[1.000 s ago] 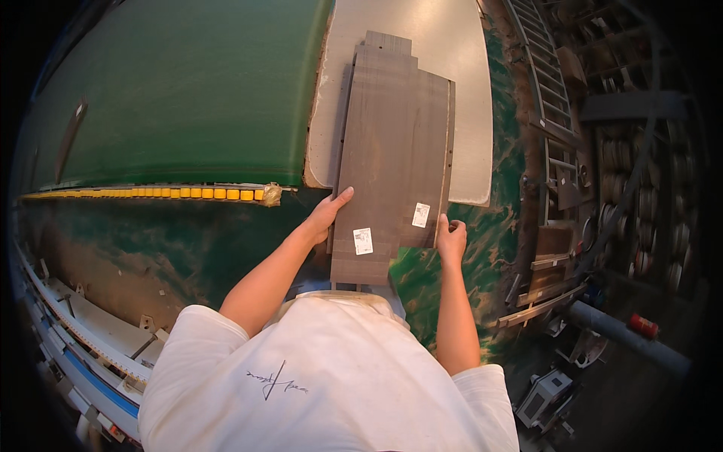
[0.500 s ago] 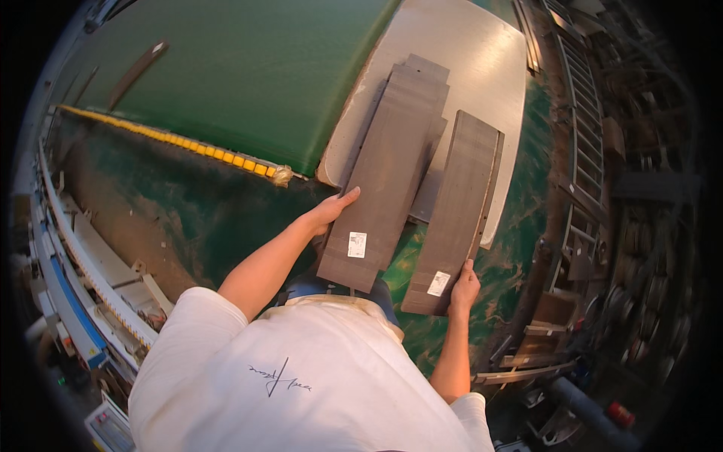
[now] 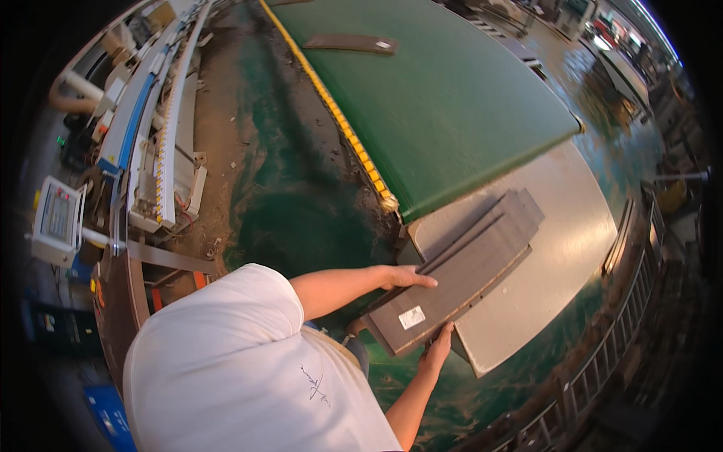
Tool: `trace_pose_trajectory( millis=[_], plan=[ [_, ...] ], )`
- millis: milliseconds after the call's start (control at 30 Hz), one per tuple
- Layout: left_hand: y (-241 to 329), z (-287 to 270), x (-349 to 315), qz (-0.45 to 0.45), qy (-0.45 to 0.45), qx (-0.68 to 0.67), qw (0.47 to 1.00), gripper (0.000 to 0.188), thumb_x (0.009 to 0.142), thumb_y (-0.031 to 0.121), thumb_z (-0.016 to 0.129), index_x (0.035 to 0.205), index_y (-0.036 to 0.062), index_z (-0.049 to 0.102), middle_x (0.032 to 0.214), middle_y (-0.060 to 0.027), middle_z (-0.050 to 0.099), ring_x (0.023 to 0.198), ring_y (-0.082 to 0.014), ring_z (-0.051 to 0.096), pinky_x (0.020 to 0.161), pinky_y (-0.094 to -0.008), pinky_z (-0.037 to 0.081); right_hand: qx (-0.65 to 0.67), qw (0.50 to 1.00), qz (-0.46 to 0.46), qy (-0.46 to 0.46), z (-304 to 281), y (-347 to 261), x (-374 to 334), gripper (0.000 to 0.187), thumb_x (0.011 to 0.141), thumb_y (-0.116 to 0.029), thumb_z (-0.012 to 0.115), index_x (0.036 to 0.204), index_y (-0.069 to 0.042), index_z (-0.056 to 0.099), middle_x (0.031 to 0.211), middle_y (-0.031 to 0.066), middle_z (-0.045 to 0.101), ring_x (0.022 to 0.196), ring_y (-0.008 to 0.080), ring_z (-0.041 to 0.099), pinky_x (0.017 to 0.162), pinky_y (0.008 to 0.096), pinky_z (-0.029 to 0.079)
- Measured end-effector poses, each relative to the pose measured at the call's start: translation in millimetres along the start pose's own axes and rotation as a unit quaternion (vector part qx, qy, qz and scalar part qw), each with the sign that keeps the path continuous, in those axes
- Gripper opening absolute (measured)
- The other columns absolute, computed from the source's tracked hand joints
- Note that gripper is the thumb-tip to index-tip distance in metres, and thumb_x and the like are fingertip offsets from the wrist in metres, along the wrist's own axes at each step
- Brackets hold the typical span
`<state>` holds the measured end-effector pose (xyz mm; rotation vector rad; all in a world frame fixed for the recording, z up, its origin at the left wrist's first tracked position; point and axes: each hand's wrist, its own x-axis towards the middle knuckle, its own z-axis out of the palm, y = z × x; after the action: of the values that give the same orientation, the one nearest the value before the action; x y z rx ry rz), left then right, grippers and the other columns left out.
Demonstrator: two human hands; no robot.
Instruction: The person processes several wooden panels by feeding them one by one through a woodworking machine, stacking them on a table, and then placing them onto a conveyor belt.
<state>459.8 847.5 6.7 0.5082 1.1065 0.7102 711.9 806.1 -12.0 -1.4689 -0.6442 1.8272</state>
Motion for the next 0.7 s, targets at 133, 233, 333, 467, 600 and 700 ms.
trace_pose_trajectory(
  millis=[133, 233, 333, 467, 600, 700],
  plan=[
    [-57.1, -13.0, 15.8, 0.044, 0.021, 0.032, 0.998, 0.084, 0.083, 0.051, 0.079, 0.146, 0.0043, 0.048, 0.136, -0.0096, 0.060, 0.125, -0.0222, 0.055, 0.107, -0.0394, 0.043, 0.058, 0.995, 0.025, -0.076, 1.7, 14.3, 1.5, 0.079, 0.102, -0.060, 0.047, 0.155, -0.003, 0.032, 0.159, 0.0122, 0.037, 0.142, 0.0282, 0.040, 0.117, 0.0410, 0.033],
    [-68.0, 1.3, -28.5, 0.067, 0.081, 0.045, 0.993, 0.097, 0.074, 0.060, 0.079, 0.145, 0.0017, 0.049, 0.141, -0.0164, 0.057, 0.130, -0.0287, 0.053, 0.108, -0.0400, 0.042, 0.071, 0.994, 0.018, -0.086, 11.4, 23.3, -19.4, 0.084, 0.101, -0.065, 0.042, 0.160, -0.009, 0.023, 0.163, 0.0139, 0.026, 0.144, 0.0323, 0.035, 0.117, 0.0447, 0.033],
    [-56.6, 11.2, -100.6, 0.074, 0.202, 0.102, 0.971, 0.096, 0.073, 0.059, 0.078, 0.143, -0.0010, 0.050, 0.141, -0.0217, 0.056, 0.130, -0.0318, 0.054, 0.107, -0.0381, 0.043, 0.062, 0.995, -0.021, -0.069, 54.1, 30.0, -66.0, 0.082, 0.100, -0.062, 0.044, 0.159, -0.009, 0.023, 0.161, 0.0151, 0.028, 0.144, 0.0328, 0.036, 0.115, 0.0448, 0.035],
    [-83.8, -3.8, -201.6, 0.141, 0.220, 0.109, 0.959, 0.087, 0.079, 0.055, 0.074, 0.144, 0.0025, 0.050, 0.135, -0.0208, 0.062, 0.125, -0.0315, 0.059, 0.104, -0.0382, 0.046, 0.049, 0.988, -0.060, -0.133, 90.1, 77.8, -124.3, 0.082, 0.100, -0.062, 0.043, 0.159, -0.008, 0.024, 0.160, 0.0162, 0.031, 0.142, 0.0331, 0.039, 0.114, 0.0450, 0.038],
    [-135.4, -25.7, -351.1, 0.195, 0.280, 0.066, 0.938, 0.084, 0.081, 0.052, 0.073, 0.147, 0.0056, 0.049, 0.134, -0.0199, 0.063, 0.124, -0.0315, 0.060, 0.103, -0.0380, 0.048, 0.022, 0.974, -0.048, -0.219, 152.9, 121.7, -230.0, 0.083, 0.100, -0.063, 0.042, 0.158, -0.007, 0.025, 0.159, 0.0176, 0.031, 0.141, 0.0333, 0.041, 0.111, 0.0469, 0.043],
    [-203.8, -41.0, -456.6, 0.269, 0.352, -0.023, 0.896, 0.083, 0.082, 0.051, 0.072, 0.148, 0.0063, 0.048, 0.136, -0.0174, 0.062, 0.126, -0.0298, 0.058, 0.106, -0.0387, 0.045, -0.065, 0.956, -0.029, -0.283, 197.2, 156.5, -301.5, 0.082, 0.100, -0.059, 0.049, 0.157, -0.004, 0.027, 0.158, 0.0178, 0.032, 0.140, 0.0322, 0.041, 0.114, 0.0444, 0.039]
  ],
)
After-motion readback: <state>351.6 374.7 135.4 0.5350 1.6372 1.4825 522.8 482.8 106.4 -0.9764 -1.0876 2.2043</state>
